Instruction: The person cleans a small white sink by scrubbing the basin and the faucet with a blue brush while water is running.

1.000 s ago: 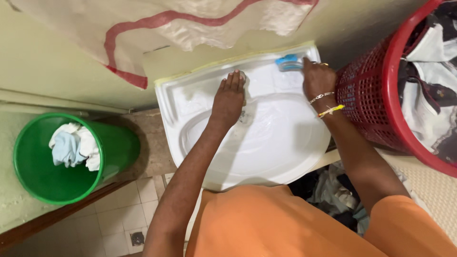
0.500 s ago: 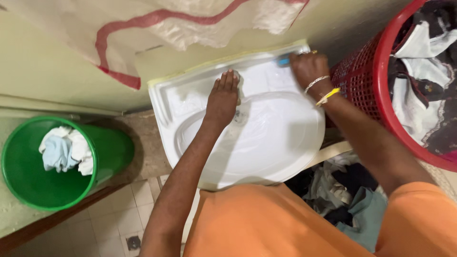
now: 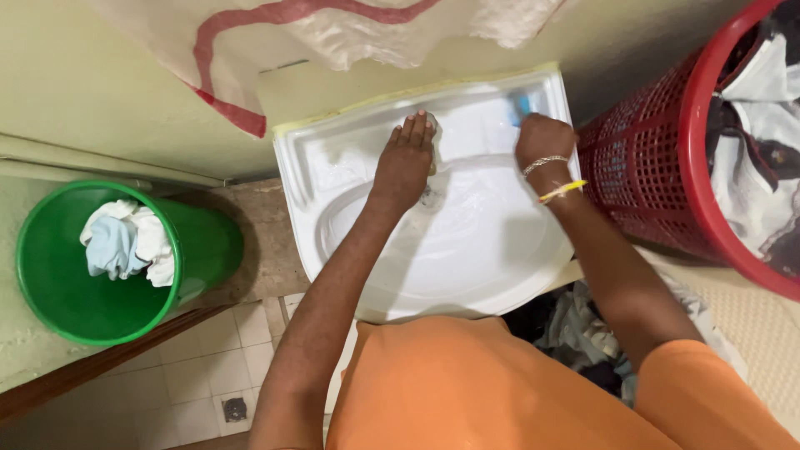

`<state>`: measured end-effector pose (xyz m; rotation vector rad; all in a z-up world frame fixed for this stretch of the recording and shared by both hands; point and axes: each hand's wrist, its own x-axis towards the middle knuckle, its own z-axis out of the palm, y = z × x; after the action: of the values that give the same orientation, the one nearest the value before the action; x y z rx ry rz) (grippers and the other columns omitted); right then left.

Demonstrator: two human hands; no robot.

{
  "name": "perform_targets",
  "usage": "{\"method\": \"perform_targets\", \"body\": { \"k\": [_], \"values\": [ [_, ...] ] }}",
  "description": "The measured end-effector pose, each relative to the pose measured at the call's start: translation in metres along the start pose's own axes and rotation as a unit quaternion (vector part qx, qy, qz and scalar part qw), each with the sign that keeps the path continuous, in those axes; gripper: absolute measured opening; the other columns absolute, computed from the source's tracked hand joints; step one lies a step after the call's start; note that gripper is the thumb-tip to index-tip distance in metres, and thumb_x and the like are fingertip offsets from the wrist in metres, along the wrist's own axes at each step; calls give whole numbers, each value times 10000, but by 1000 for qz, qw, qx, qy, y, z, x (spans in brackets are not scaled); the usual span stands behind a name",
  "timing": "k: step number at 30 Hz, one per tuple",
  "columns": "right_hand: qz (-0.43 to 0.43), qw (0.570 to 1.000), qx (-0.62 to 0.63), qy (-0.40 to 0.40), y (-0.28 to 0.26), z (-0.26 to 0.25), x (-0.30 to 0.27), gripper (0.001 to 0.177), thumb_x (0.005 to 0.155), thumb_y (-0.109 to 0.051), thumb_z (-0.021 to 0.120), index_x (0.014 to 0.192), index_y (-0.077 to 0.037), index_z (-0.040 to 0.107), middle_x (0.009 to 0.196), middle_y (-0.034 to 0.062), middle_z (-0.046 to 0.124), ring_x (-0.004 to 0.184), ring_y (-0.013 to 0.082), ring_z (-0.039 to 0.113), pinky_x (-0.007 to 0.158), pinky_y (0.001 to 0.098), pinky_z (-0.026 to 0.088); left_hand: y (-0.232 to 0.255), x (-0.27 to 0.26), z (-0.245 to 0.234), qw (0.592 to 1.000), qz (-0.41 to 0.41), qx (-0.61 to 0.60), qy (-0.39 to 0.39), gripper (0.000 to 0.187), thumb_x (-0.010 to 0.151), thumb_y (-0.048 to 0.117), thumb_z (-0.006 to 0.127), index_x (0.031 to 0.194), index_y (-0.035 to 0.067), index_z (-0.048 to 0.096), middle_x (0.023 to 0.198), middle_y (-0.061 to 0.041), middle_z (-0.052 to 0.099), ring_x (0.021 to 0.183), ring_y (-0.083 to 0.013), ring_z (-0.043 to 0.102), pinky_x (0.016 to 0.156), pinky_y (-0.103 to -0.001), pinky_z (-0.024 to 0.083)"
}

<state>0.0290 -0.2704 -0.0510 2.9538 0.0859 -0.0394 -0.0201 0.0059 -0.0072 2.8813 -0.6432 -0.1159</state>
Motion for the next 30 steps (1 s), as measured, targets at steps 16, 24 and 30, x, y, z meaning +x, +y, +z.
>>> {"method": "perform_targets", "body": {
  "k": [16, 24, 30],
  "values": [
    [-7, 882, 435, -180, -79, -27, 6, 360, 972, -355, 609, 834, -80, 795, 785, 184, 738, 725, 339, 688, 763, 435, 538, -19, -6, -31, 994, 23, -84, -65, 770, 808, -208, 446, 1539, 31, 405, 1664, -152, 272, 1520, -297, 294, 1231, -434, 271],
    [-95, 900, 392, -167, -77, -27, -57, 398, 1009, -310, 554, 819, -44, 781, 849, 218, 727, 811, 397, 686, 799, 488, 529, -17, -9, -27, 996, 19, -82, -39, 752, 812, -190, 468, 1536, -4, 395, 1658, -177, 278, 1523, -319, 289, 1235, -435, 277],
    [27, 926, 334, -176, -100, -58, -27, 379, 1017, -337, 565, 877, -38, 752, 890, 222, 725, 866, 419, 697, 785, 504, 558, -18, -2, -20, 997, 40, -52, -39, 725, 826, -155, 490, 1535, -41, 395, 1642, -229, 291, 1524, -352, 305, 1235, -459, 292]
  ]
}}
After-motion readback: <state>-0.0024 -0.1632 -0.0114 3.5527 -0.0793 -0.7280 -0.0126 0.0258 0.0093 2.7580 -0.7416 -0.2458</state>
